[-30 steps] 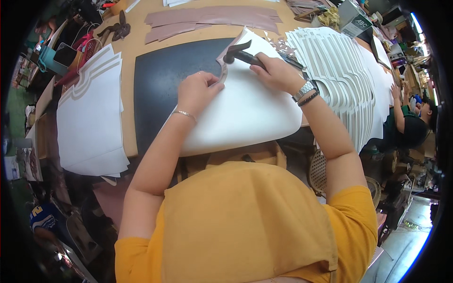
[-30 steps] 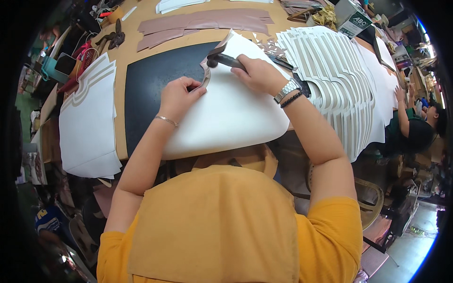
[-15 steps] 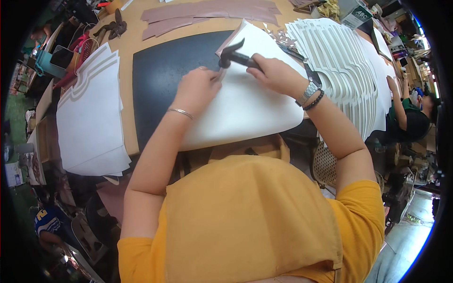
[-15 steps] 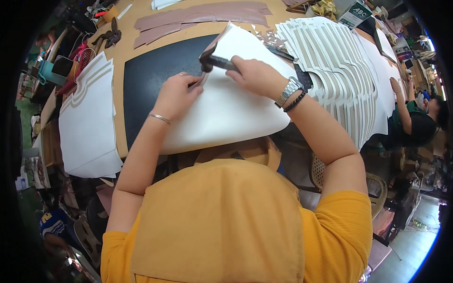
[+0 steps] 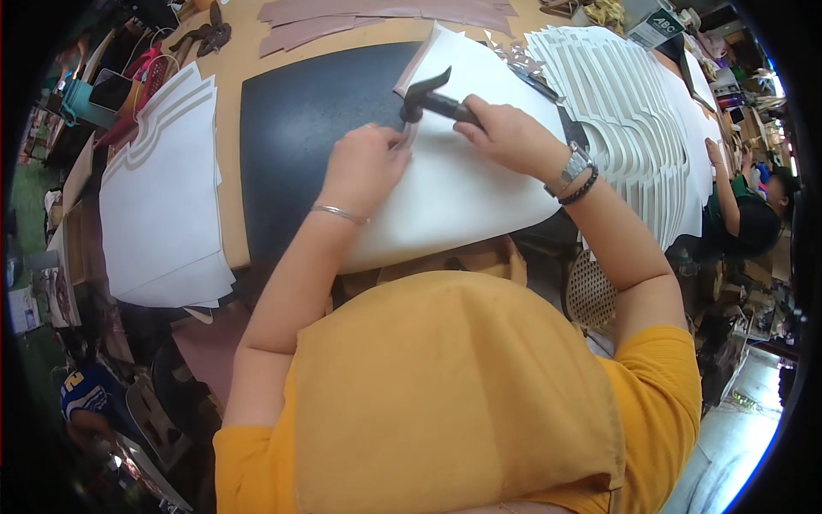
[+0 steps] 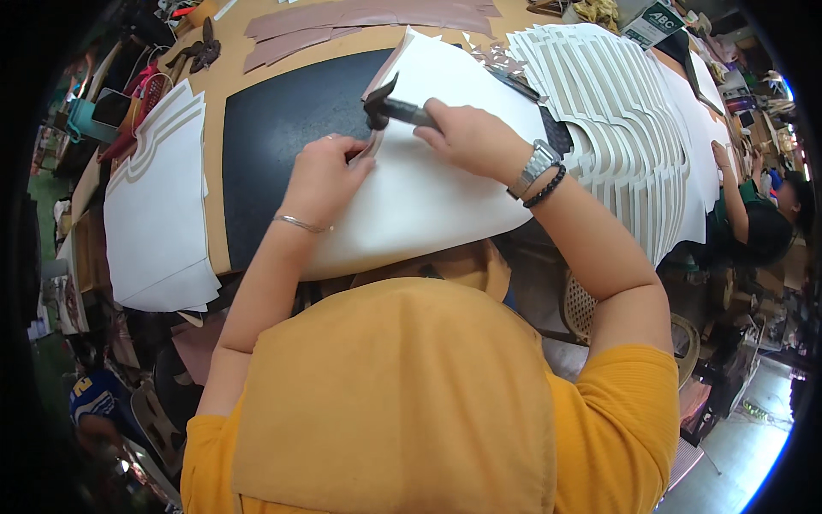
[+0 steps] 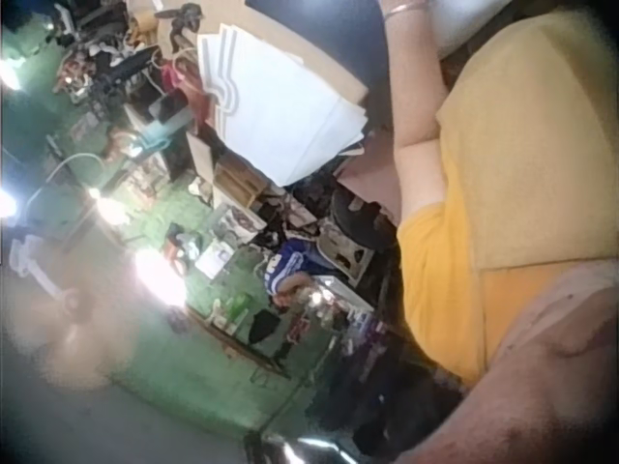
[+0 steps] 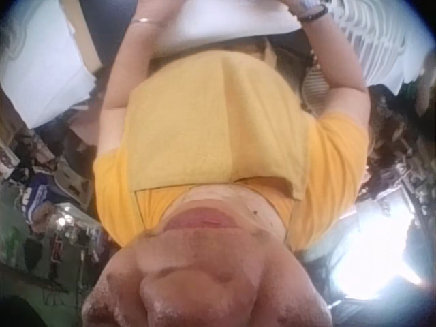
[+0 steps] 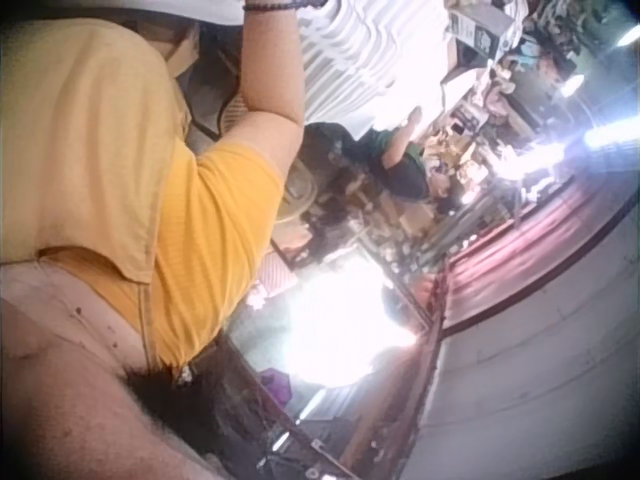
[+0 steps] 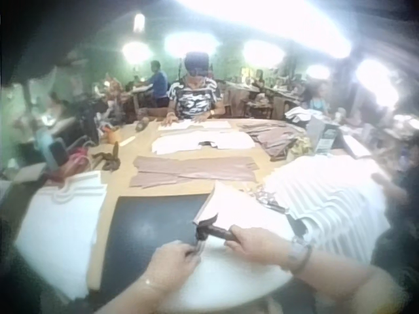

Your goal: The person works on leather bag components at a workbench, using a hammer to tap down edges and seams on white and beige leather pieces, then stacking the components.

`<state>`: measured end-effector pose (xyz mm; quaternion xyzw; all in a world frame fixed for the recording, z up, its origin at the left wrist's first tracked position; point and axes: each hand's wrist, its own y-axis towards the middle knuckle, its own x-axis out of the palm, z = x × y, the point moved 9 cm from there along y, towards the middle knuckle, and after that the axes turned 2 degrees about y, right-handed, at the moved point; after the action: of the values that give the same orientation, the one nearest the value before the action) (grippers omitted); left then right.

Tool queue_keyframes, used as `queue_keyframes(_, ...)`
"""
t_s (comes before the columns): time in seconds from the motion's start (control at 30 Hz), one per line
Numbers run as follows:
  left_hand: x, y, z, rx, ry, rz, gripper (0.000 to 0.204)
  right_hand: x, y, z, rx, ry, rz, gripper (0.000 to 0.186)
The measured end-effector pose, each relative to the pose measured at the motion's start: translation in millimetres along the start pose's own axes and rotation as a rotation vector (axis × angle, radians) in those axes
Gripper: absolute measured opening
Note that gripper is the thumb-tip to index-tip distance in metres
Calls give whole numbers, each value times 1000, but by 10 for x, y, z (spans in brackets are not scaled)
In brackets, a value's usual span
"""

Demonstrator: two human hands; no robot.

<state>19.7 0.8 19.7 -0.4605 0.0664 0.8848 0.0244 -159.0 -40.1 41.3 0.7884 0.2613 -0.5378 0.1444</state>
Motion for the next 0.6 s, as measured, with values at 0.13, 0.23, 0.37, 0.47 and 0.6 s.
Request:
queue_keyframes(0.13,-11,-91,-81,-21,-98,-34,23,-60,-34,-66,-44,94,60,32)
queue_keyframes(0.23,-8,-145,-19,44,-29,26,23,-7,-102,-194,-91,85,35,32)
queue_keyframes(0.37,-16,-170,56,95,40,29,23,-20,-91,-209,-57,-10,29,32)
queue_keyframes(0.47,-66,-161,13,123,-36,-17,22,44,-150,-159,-35,5,-29,31)
queue_keyframes(0.6,-47,-216,-102,63,-164,-33,20,-7,-157,-172,-87,65,84,31)
